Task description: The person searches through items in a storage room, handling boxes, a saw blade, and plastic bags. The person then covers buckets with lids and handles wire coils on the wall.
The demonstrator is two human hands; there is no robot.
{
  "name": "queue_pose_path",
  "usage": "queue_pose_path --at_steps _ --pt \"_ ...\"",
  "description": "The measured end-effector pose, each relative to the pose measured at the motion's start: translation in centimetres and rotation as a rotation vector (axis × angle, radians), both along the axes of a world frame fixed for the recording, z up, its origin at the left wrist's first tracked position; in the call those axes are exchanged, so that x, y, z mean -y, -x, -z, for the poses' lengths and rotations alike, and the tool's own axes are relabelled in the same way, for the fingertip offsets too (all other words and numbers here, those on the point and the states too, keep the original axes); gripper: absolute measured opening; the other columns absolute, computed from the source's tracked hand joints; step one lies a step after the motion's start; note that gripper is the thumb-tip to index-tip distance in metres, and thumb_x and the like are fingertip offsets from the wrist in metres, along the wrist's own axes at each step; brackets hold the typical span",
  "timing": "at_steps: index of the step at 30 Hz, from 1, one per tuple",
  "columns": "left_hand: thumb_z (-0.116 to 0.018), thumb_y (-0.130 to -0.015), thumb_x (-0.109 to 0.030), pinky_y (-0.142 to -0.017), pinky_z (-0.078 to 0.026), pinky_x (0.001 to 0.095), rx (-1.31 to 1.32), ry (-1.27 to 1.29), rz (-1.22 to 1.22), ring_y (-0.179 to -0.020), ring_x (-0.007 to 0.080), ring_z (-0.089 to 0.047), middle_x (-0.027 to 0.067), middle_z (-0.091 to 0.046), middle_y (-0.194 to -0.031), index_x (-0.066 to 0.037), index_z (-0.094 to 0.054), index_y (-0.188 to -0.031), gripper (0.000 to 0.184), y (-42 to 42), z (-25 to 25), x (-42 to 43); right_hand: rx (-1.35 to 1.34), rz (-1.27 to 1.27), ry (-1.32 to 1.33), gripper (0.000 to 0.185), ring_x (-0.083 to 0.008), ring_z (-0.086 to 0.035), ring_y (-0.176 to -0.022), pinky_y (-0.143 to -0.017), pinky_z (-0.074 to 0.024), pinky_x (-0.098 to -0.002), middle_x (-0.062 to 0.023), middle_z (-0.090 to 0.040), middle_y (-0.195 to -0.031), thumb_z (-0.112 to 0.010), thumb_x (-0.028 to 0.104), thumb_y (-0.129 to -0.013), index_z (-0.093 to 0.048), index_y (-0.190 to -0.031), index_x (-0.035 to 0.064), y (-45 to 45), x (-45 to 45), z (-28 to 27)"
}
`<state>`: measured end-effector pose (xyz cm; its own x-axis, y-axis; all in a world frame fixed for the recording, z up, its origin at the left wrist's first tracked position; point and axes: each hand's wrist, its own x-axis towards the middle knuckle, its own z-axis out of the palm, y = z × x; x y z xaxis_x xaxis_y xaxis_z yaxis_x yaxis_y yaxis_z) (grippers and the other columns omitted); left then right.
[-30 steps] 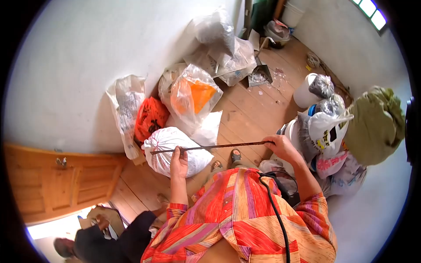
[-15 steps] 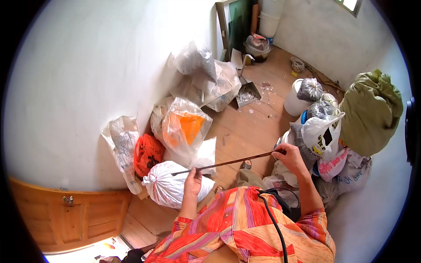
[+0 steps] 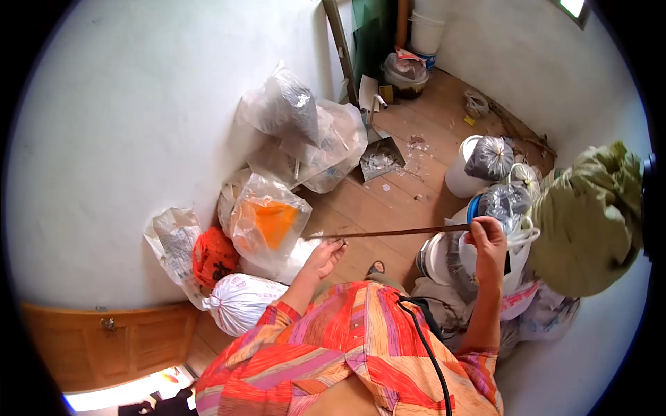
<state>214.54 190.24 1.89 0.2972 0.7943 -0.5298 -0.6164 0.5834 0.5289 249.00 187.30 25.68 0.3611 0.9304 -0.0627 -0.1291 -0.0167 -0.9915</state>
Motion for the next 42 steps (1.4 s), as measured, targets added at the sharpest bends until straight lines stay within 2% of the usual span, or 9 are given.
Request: queue_pose_path --at_steps 6,10,12,16,22,26,32,38,42 --pt "-0.05 -0.085 -0.001 -0.079 -0.05 0.0225 -0.06 0.063 0.223 -0.089 0.0171 -0.058 0.0083 -0.057 -0.097 -0.001 -0.049 -0.106 0.021 -7.2 -2.7 -6.3 0.224 0.278 -0.166 0.009 -0.0075 -0.052 -0.063 -0.06 -0.0445 -0.0206 -0.0015 -0.055 -0.076 -0.054 0.007 -0.086 -0.056 -0.092 0.001 -6.7 -3.0 -0.9" --pt "-0.05 -0.085 -0.003 -0.073 -0.052 0.0235 -0.021 0.069 0.254 -0.087 0.016 -0.059 0.0074 -0.057 -0.097 -0.002 -0.049 -0.108 0.023 -9.3 -2.0 -11.8 0.38 0.399 -0.179 0.012 -0.0096 -0.054 -0.066 -0.061 -0.045 -0.0212 -0.0042 -0.057 -0.079 -0.056 0.009 -0.085 -0.057 -0.093 -0.0001 -11.0 -4.4 -1.0" --pt "-0.051 -0.085 -0.004 -0.068 -0.052 0.0229 -0.073 0.076 0.222 -0.083 0.0142 -0.059 0.0059 -0.058 -0.095 -0.004 -0.05 -0.108 0.023 -10.8 -2.9 -14.9 0.602 0.55 -0.172 0.013 -0.0105 -0.054 -0.067 -0.062 -0.046 -0.0218 -0.0049 -0.057 -0.08 -0.055 0.01 -0.086 -0.057 -0.093 -0.0005 -12.8 -5.5 -1.5" --pt "-0.053 -0.085 -0.006 -0.063 -0.05 0.0218 -0.054 0.109 0.213 -0.078 0.0111 -0.058 0.0027 -0.058 -0.091 -0.007 -0.051 -0.105 0.02 -13.3 -2.1 -22.4 0.671 0.672 -0.205 0.016 -0.0122 -0.056 -0.07 -0.065 -0.0477 -0.0232 -0.0068 -0.058 -0.082 -0.055 0.013 -0.086 -0.058 -0.094 -0.0006 -15.9 -9.6 -2.1" --pt "-0.056 -0.083 -0.007 -0.063 -0.049 0.0204 -0.05 0.137 0.289 -0.075 0.0083 -0.057 -0.0002 -0.061 -0.088 -0.009 -0.055 -0.099 0.017 -17.6 -2.6 -35.2 0.708 0.686 -0.13 0.016 -0.0118 -0.057 -0.072 -0.069 -0.0475 -0.0225 -0.0071 -0.06 -0.086 -0.055 0.011 -0.086 -0.059 -0.098 -0.0008 -19.2 -21.2 -3.2" --pt "-0.052 -0.085 -0.007 -0.063 -0.05 0.021 -0.008 0.107 0.326 -0.076 0.0112 -0.058 0.0026 -0.059 -0.087 -0.008 -0.052 -0.103 0.018 -20.5 -3.8 -43.9 0.646 0.606 -0.148 0.017 -0.0105 -0.056 -0.076 -0.071 -0.0469 -0.022 -0.0061 -0.06 -0.089 -0.054 0.007 -0.086 -0.059 -0.101 -0.0009 -20.5 -30.6 -3.6" --pt "-0.051 -0.087 -0.012 -0.062 -0.049 0.0226 -0.003 0.141 0.318 -0.073 0.0089 -0.055 0.0007 -0.058 -0.087 -0.008 -0.054 -0.104 0.017 -24.8 -4.5 -54.0 0.6 0.534 -0.141 0.018 -0.0086 -0.055 -0.08 -0.074 -0.0446 -0.021 -0.0033 -0.06 -0.089 -0.053 0.001 -0.085 -0.06 -0.102 0.0001 -22.5 -40.8 -3.2" --pt "-0.047 -0.09 -0.018 -0.059 -0.047 0.0213 0.015 0.167 0.234 -0.07 0.0076 -0.053 -0.0011 -0.057 -0.085 -0.009 -0.055 -0.104 0.018 -29.6 -1.8 -61.8 0.881 0.487 -0.092 0.014 -0.0092 -0.054 -0.082 -0.076 -0.0436 -0.0221 -0.0032 -0.061 -0.089 -0.057 -0.002 -0.081 -0.06 -0.095 -0.0018 -28.9 -51.7 -1.6" --pt "-0.046 -0.09 -0.017 -0.058 -0.047 0.0206 0.039 0.233 0.147 -0.072 0.0096 -0.056 0.0008 -0.058 -0.087 -0.008 -0.054 -0.103 0.017 -35.5 -1.3 -67.9 0.882 0.408 -0.163 0.014 -0.0107 -0.054 -0.081 -0.075 -0.0445 -0.0223 -0.0048 -0.06 -0.089 -0.056 -0.006 -0.08 -0.06 -0.093 -0.0024 -34.2 -61.3 -0.5"
